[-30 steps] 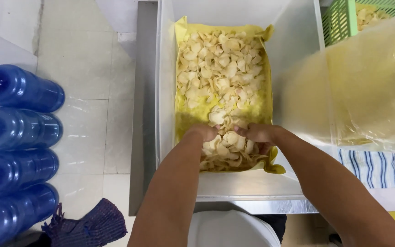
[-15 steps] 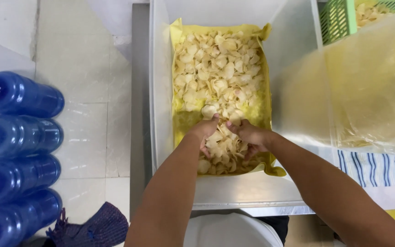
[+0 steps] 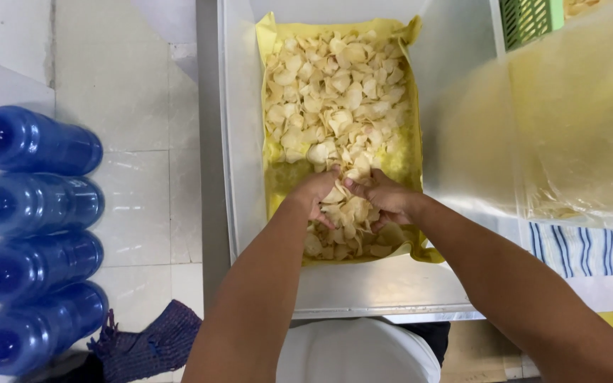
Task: Packing fried chips from a large storage container into individual plastic bags while sorting through them.
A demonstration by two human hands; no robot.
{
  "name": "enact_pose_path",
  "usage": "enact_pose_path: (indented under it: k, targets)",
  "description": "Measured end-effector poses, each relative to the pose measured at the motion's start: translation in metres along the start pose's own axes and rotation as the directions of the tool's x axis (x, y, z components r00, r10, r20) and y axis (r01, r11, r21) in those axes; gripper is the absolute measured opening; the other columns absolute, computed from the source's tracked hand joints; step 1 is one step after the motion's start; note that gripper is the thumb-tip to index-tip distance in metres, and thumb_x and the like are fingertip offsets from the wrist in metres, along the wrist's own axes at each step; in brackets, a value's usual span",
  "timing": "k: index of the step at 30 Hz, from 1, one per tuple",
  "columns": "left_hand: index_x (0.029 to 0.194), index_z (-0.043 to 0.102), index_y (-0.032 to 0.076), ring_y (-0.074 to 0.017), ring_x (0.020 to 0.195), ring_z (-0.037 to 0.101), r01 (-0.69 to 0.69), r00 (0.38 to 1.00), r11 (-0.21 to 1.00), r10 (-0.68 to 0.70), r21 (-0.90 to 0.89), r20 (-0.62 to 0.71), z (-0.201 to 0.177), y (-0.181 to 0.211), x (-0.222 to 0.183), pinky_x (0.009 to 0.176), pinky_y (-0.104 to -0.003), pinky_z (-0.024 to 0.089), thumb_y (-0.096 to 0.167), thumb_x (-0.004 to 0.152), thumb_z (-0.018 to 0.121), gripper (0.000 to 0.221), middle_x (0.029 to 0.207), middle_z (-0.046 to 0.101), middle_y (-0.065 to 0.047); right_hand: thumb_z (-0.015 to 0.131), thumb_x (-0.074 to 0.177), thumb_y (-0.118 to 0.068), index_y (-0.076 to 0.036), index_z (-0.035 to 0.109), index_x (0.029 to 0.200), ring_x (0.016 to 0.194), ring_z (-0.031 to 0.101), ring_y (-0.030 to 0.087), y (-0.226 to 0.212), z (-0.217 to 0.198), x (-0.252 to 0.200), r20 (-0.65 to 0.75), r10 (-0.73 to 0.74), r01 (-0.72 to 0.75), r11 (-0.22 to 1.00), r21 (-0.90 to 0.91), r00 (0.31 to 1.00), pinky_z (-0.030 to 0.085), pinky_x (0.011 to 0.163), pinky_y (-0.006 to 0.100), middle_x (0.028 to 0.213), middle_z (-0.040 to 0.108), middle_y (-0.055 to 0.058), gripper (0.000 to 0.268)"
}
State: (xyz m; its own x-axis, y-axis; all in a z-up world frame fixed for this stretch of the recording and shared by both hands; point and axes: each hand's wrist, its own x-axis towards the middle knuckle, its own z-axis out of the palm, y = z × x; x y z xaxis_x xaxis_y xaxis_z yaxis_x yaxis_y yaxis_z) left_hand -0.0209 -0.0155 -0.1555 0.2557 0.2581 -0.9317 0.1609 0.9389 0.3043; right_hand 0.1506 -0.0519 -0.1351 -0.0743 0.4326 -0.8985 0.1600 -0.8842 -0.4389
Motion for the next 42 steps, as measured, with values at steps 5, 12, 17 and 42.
enact_pose_path:
  k: [5, 12, 17, 42]
  targets:
    - [0.166, 0.019, 0.011, -0.0448, 0.148, 0.036, 0.008, 1.000, 0.999, -0.007, -0.042, 0.010, 0.003, 0.002, 0.002, 0.101, -0.079, 0.042, 0.050, 0.106, 0.040, 0.074, 0.169, 0.025, -0.018, 0.071, 0.096, -0.038, -0.012, 0.008, 0.164, 0.139, 0.042, 0.058, 0.002, -0.003, 0.006, -0.004, -0.034, 0.034, 0.997, 0.076, 0.999, 0.037, 0.101, 0.080, 0.161, 0.028, 0.030, 0.097]
    - [0.163, 0.020, 0.009, -0.0520, 0.144, 0.038, -0.161, 0.987, 0.986, 0.160, -0.052, -0.027, 0.008, 0.022, 0.008, 0.095, -0.084, 0.042, 0.048, 0.102, 0.047, 0.077, 0.167, 0.027, -0.022, 0.068, 0.098, -0.033, -0.013, 0.013, 0.164, 0.133, 0.053, 0.049, -0.014, -0.015, 0.012, -0.073, -0.148, 0.151, 0.988, 0.039, 0.986, 0.057, 0.091, 0.062, 0.155, 0.034, 0.030, 0.088]
    - [0.160, 0.026, 0.005, -0.0564, 0.144, 0.034, -0.384, 0.921, 0.923, 0.383, 0.002, -0.068, 0.023, 0.052, -0.067, 0.083, -0.088, 0.044, 0.047, 0.098, 0.055, 0.081, 0.167, 0.024, -0.024, 0.072, 0.097, -0.040, -0.016, 0.030, 0.157, 0.108, 0.066, 0.036, -0.041, -0.014, -0.030, -0.154, -0.354, 0.355, 0.935, -0.027, 0.922, 0.064, 0.074, 0.046, 0.129, 0.054, 0.026, 0.077]
    - [0.093, 0.062, 0.013, -0.0210, 0.065, 0.070, -0.883, 0.438, 0.343, 0.847, 0.321, 0.299, 0.229, 0.146, -0.304, 0.046, -0.037, 0.049, 0.049, 0.070, 0.038, 0.050, 0.082, 0.070, -0.006, 0.051, 0.125, -0.027, -0.022, 0.038, 0.151, 0.131, 0.072, 0.038, -0.087, -0.168, -0.308, -0.294, -0.949, 0.815, 0.256, -0.520, 0.111, 0.070, 0.091, 0.057, 0.148, 0.060, 0.015, 0.029]
